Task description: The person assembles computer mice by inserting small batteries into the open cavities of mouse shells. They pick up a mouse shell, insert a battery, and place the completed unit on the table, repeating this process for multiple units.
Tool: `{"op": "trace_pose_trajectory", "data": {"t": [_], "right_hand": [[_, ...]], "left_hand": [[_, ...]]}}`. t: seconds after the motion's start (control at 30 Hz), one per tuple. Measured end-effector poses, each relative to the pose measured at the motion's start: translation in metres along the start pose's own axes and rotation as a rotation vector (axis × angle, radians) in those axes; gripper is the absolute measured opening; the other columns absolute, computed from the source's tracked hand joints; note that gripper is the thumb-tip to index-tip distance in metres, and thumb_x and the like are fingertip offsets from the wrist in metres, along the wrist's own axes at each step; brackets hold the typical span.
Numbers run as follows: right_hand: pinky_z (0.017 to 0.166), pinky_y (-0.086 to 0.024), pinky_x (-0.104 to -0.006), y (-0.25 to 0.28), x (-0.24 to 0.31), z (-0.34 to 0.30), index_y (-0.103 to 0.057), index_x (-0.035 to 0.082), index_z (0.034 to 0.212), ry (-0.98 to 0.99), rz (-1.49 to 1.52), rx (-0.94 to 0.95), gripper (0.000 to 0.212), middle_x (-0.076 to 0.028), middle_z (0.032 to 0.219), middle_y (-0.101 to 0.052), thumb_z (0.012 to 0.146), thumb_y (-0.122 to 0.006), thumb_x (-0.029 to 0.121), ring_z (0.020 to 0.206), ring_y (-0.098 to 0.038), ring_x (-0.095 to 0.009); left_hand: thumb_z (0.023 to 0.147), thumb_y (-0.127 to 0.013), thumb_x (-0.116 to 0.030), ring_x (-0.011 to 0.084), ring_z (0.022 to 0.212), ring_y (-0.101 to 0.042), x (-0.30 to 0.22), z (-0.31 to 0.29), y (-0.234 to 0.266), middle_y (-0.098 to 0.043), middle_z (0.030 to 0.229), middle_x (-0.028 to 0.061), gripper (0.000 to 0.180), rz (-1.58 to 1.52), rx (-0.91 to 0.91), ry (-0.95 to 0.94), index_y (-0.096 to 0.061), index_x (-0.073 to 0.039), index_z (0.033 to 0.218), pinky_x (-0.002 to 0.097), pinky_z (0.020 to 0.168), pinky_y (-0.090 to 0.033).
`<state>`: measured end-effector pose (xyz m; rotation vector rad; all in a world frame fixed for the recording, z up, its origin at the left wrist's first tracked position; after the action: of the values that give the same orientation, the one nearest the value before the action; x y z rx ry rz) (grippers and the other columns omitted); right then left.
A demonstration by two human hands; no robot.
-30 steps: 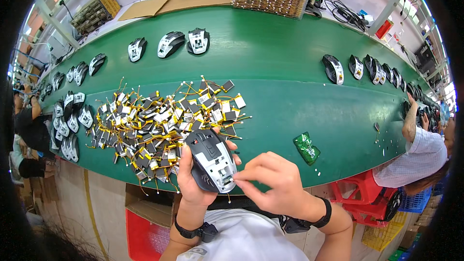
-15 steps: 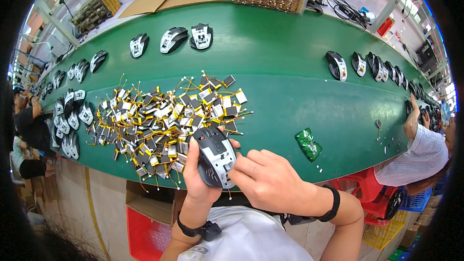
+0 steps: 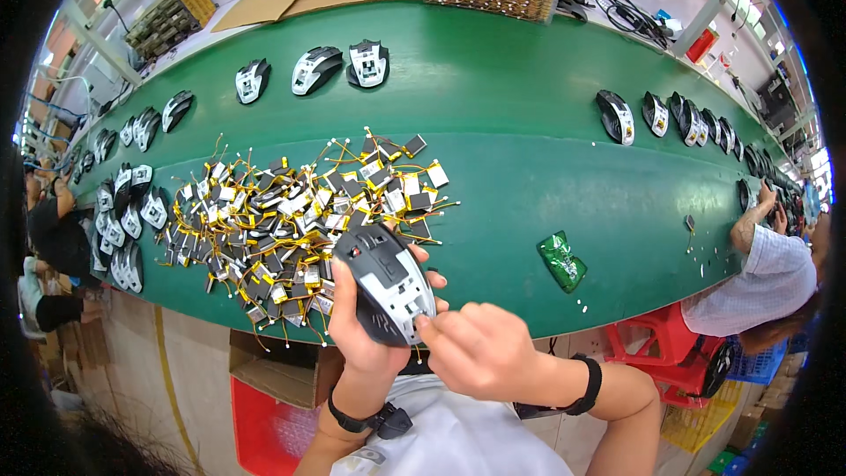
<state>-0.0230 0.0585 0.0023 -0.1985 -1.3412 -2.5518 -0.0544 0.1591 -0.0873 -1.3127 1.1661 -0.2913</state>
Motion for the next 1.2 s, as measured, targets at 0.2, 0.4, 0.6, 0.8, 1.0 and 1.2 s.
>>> {"op": "trace_pose_trajectory", "data": {"t": [0.2, 0.4, 0.6, 0.8, 1.0, 1.2], "right_hand": [[0.050, -0.045, -0.0262, 0.019, -0.011, -0.004, -0.067, 0.002, 0.096, -0.348, 0.340, -0.125, 0.032, -0.006, 0.081, -0.065, 0.065, -0.074, 0.002, 0.054, -0.054, -0.015], [0.061, -0.044, -0.0191, -0.042, -0.035, -0.051, -0.047, -0.001, 0.116, -1.053, 1.330, -0.141, 0.035, -0.008, 0.088, -0.067, 0.089, -0.065, 0.009, 0.070, -0.056, -0.004], [0.062, -0.044, -0.0216, -0.064, -0.033, -0.047, -0.060, -0.002, 0.096, -1.127, 1.447, 0.210, 0.017, -0.005, 0.082, -0.068, 0.096, -0.058, 0.015, 0.072, -0.060, -0.006], [0.060, -0.042, -0.0202, -0.068, -0.031, -0.043, -0.062, -0.001, 0.097, -1.137, 1.500, 0.102, 0.018, -0.003, 0.079, -0.067, 0.094, -0.060, 0.016, 0.068, -0.056, -0.004], [0.062, -0.044, -0.0211, -0.076, -0.026, -0.041, -0.061, -0.002, 0.101, -1.191, 1.607, 0.037, 0.017, -0.004, 0.080, -0.066, 0.092, -0.061, 0.012, 0.071, -0.058, -0.006], [0.063, -0.045, -0.0218, -0.083, -0.028, -0.050, -0.061, -0.002, 0.102, -1.165, 1.582, 0.032, 0.017, -0.005, 0.083, -0.066, 0.092, -0.061, 0.011, 0.073, -0.060, -0.007]], "left_hand": [[0.091, -0.040, -0.068, 0.0353, 0.096, -0.064, -0.008, 0.000, -0.025, -0.054, 0.116, 0.0211, 0.084, 0.006, 0.281, -0.028, -0.026, -0.006, 0.147, 0.0436, 0.075, -0.058], [0.089, -0.043, -0.071, 0.0358, 0.096, -0.062, -0.015, 0.006, -0.023, -0.052, 0.116, 0.0215, 0.090, 0.148, 0.321, -0.194, -0.023, -0.006, 0.148, 0.0429, 0.079, -0.055], [0.085, -0.048, -0.073, 0.0328, 0.087, -0.063, -0.018, 0.007, -0.018, -0.053, 0.111, 0.0213, 0.095, 0.179, 0.297, -0.189, -0.025, -0.005, 0.147, 0.0397, 0.072, -0.055], [0.084, -0.050, -0.074, 0.0326, 0.083, -0.063, -0.018, 0.010, -0.017, -0.054, 0.110, 0.0213, 0.096, 0.172, 0.320, -0.198, -0.027, -0.007, 0.147, 0.0380, 0.064, -0.056], [0.081, -0.052, -0.076, 0.0345, 0.082, -0.064, -0.020, 0.008, -0.017, -0.054, 0.108, 0.0213, 0.096, 0.152, 0.348, -0.198, -0.029, -0.006, 0.144, 0.0399, 0.063, -0.057], [0.080, -0.054, -0.076, 0.0364, 0.081, -0.064, -0.016, 0.006, -0.017, -0.053, 0.107, 0.0215, 0.098, 0.210, 0.330, -0.186, -0.028, -0.007, 0.143, 0.0428, 0.065, -0.057]]}}
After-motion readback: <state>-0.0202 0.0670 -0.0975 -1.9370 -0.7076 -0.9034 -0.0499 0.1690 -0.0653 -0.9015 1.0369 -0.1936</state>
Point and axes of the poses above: each hand's wrist, its own z-axis towards the middle knuckle, its own y-axis out of the back of the hand, x = y × z, the point moved 8 cm from there along z, towards the middle knuckle
